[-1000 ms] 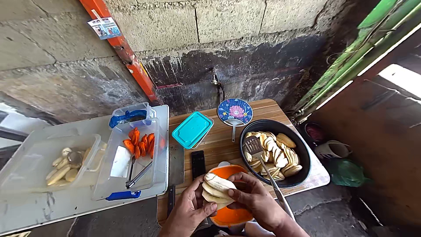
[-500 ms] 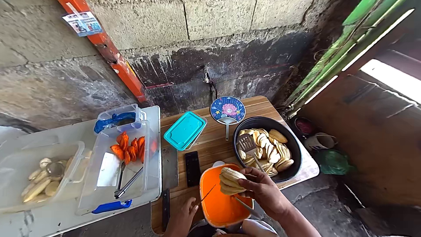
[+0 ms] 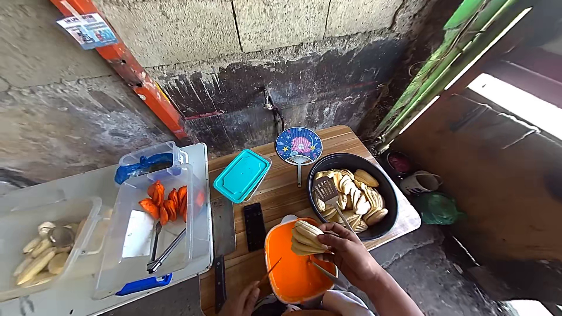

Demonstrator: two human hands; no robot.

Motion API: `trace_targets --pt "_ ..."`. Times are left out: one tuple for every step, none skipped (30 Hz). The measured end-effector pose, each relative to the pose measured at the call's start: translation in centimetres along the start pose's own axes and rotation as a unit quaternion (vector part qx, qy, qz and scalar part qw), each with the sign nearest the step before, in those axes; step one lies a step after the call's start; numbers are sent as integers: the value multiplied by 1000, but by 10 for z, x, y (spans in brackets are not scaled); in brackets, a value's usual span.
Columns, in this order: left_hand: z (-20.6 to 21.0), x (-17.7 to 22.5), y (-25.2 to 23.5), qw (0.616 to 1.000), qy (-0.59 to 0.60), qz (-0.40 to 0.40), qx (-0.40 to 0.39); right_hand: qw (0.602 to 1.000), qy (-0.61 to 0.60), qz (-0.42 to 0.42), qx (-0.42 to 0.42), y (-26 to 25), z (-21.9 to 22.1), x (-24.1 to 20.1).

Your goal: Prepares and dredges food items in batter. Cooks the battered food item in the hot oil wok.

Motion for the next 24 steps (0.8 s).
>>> trace_targets --pt "-20 10 7 999 -22 24 37 1000 6 1 -1 -1 1 0" --pt "-42 23 13 995 -51 54 71 1000 11 4 -4 -3 1 1" --pt "-64 37 17 987 -88 87 101 1000 14 9 -8 -4 2 2" --pt "-86 54 21 975 -134 123 128 1000 15 14 -9 -4 3 3" --pt "-106 74 22 957 -184 164 155 1000 18 18 -11 -4 4 4" --pt "-125 94 21 932 -235 206 183 999 21 21 -14 -5 5 5" --pt "-141 115 18 903 -287 243 205 999 26 22 -19 -5 7 5" --pt "-153 135 14 874 -334 274 222 999 32 22 -24 -6 9 6" --pt "-163 155 8 848 -374 299 228 999 40 21 -29 -6 11 6" --pt "-169 175 3 827 -406 318 222 998 50 21 -34 -6 14 6" --pt "-173 191 -2 812 -435 332 206 997 58 20 -40 -5 17 6" --pt "-175 206 -7 799 -459 343 183 997 64 16 -48 -4 20 7" --pt "-175 217 -12 789 -478 352 159 996 71 13 -58 -4 23 7" --pt "-174 227 -16 779 -495 359 135 995 75 12 -69 -2 26 7" --pt "-171 234 -20 771 -509 366 114 994 76 11 -76 -1 29 7" --pt "-169 240 -22 761 -525 369 98 994 75 12 -82 0 31 7" --pt "-168 245 -24 752 -539 370 85 993 73 14 -88 2 33 7" --pt "-167 249 -26 745 -551 368 77 993 73 15 -93 3 34 6" --pt "-166 251 -28 739 -561 366 71 993 74 15 -95 4 35 6" --pt "-166 253 -30 734 -570 364 67 993 74 14 -94 4 35 5" --pt "-165 255 -31 728 -578 362 63 992 77 13 -95 4 35 5" --pt "-164 257 -32 724 -584 363 61 992 82 12 -95 5 34 4" --pt "-164 259 -33 720 -587 365 59 992 87 10 -94 5 34 3" --pt "-163 261 -34 718 -589 365 55 992 90 10 -91 5 33 2"
Point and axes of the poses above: each hand's wrist, its own y-axis away from the middle knuckle, its own z-axis out of the palm, x = y × z, the point moved 4 cm from there along -y, towards the middle knuckle, and after that the axes turned 8 degrees about z, right-handed, at the moved point
